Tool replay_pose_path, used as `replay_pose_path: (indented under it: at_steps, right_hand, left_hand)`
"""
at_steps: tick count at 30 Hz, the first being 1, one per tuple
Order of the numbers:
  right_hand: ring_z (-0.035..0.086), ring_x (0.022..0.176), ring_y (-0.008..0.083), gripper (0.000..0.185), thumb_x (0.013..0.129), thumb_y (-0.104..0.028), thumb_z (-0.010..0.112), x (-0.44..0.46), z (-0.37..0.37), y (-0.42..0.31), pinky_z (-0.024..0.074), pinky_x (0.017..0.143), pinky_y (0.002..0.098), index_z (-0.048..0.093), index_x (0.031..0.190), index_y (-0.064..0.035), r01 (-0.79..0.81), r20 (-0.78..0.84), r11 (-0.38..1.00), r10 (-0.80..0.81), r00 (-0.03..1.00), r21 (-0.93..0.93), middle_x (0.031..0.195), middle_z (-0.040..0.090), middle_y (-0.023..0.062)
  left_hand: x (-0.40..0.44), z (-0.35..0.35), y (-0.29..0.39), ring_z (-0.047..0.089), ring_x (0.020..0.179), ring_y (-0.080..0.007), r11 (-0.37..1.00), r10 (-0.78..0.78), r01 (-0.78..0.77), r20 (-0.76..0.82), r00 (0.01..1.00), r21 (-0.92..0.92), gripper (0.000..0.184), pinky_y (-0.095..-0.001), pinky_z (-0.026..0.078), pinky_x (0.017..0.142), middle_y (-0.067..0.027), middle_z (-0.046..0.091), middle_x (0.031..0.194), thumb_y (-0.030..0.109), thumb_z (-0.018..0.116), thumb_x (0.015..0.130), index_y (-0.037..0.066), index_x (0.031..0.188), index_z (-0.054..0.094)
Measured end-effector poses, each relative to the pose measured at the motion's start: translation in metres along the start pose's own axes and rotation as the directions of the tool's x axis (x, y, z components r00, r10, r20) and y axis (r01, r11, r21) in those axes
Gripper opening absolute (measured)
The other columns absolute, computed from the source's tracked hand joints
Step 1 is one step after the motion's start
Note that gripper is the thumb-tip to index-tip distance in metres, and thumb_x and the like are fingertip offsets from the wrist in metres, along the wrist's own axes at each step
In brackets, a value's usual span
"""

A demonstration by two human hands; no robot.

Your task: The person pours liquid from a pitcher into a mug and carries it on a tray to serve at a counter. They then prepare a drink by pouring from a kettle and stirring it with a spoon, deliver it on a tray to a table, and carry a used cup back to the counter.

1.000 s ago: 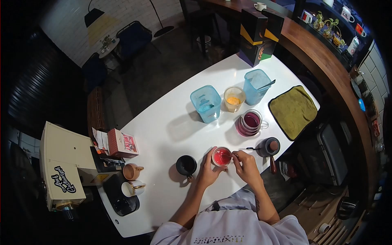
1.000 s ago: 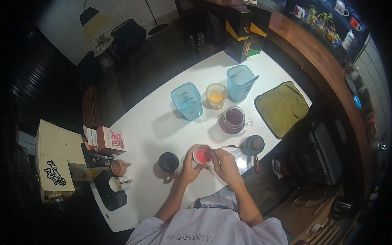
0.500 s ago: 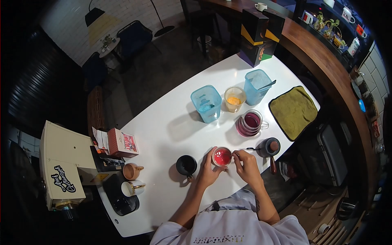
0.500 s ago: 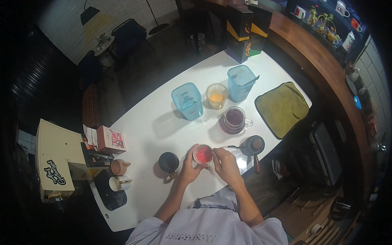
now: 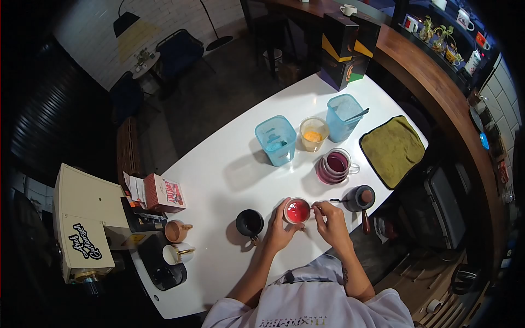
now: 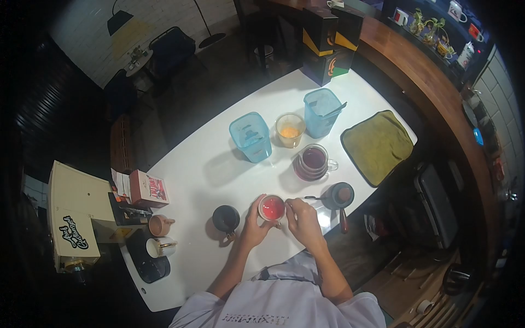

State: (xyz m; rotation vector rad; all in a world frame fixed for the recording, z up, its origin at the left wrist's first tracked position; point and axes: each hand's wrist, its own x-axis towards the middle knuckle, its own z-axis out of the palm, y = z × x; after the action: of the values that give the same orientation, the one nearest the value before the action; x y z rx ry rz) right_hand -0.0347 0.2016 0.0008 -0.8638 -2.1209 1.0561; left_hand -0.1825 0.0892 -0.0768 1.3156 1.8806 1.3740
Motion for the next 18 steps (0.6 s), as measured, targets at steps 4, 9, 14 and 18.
replay_pose_path:
  at_steps: [4, 9, 14, 18]
  right_hand:
    - [0.064, 0.062, 0.0288, 0.012, 0.092, 0.001, 0.060, -0.0041, 0.0042, -0.0014, 0.0468, 0.055, 0.0353, 0.068, 0.100, 0.0062, -0.039, 0.052, 0.996, 0.035, 0.998, 0.075, 0.076, 0.066, 0.0198]
    - [0.065, 0.065, 0.0304, 0.012, 0.092, 0.000, 0.060, -0.0014, 0.0066, -0.0022, 0.0483, 0.059, 0.0364, 0.067, 0.101, 0.0059, -0.017, 0.020, 0.997, 0.016, 1.000, 0.071, 0.078, 0.066, 0.0205]
    - [0.066, 0.077, 0.0413, 0.015, 0.092, -0.002, 0.061, -0.0007, -0.0011, -0.0025, 0.0495, 0.067, 0.0442, 0.067, 0.104, 0.0056, -0.043, 0.024, 0.998, 0.042, 0.999, 0.035, 0.086, 0.066, 0.0238]
    - [0.067, 0.068, 0.0329, 0.012, 0.093, 0.001, 0.059, -0.0032, -0.0014, -0.0046, 0.0498, 0.062, 0.0364, 0.066, 0.101, 0.0057, -0.061, 0.056, 0.998, 0.059, 0.997, 0.028, 0.081, 0.067, 0.0210]
  left_hand:
    - [0.0005, -0.0013, 0.0038, 0.050, 0.129, -0.0403, 1.000, 0.003, -0.003, 0.005, 1.000, -0.009, 0.091, -0.0453, 0.042, 0.108, -0.0236, 0.052, 0.138, 0.011, 0.088, 0.071, 0.002, 0.146, 0.038]
    - [0.0005, -0.0008, 0.0020, 0.050, 0.129, -0.0404, 1.000, -0.007, 0.007, 0.003, 1.000, 0.012, 0.091, -0.0453, 0.042, 0.108, -0.0237, 0.052, 0.138, 0.013, 0.088, 0.071, 0.002, 0.146, 0.038]
    - [0.0001, -0.0010, 0.0024, 0.050, 0.130, -0.0402, 0.999, -0.001, 0.000, 0.008, 1.000, 0.033, 0.092, -0.0454, 0.041, 0.109, -0.0237, 0.051, 0.139, 0.014, 0.089, 0.070, 0.002, 0.146, 0.038]
    - [-0.0005, -0.0007, 0.0013, 0.049, 0.131, -0.0400, 1.000, -0.002, 0.002, 0.005, 1.000, 0.017, 0.093, -0.0453, 0.041, 0.109, -0.0237, 0.050, 0.140, 0.014, 0.089, 0.070, 0.002, 0.146, 0.037]
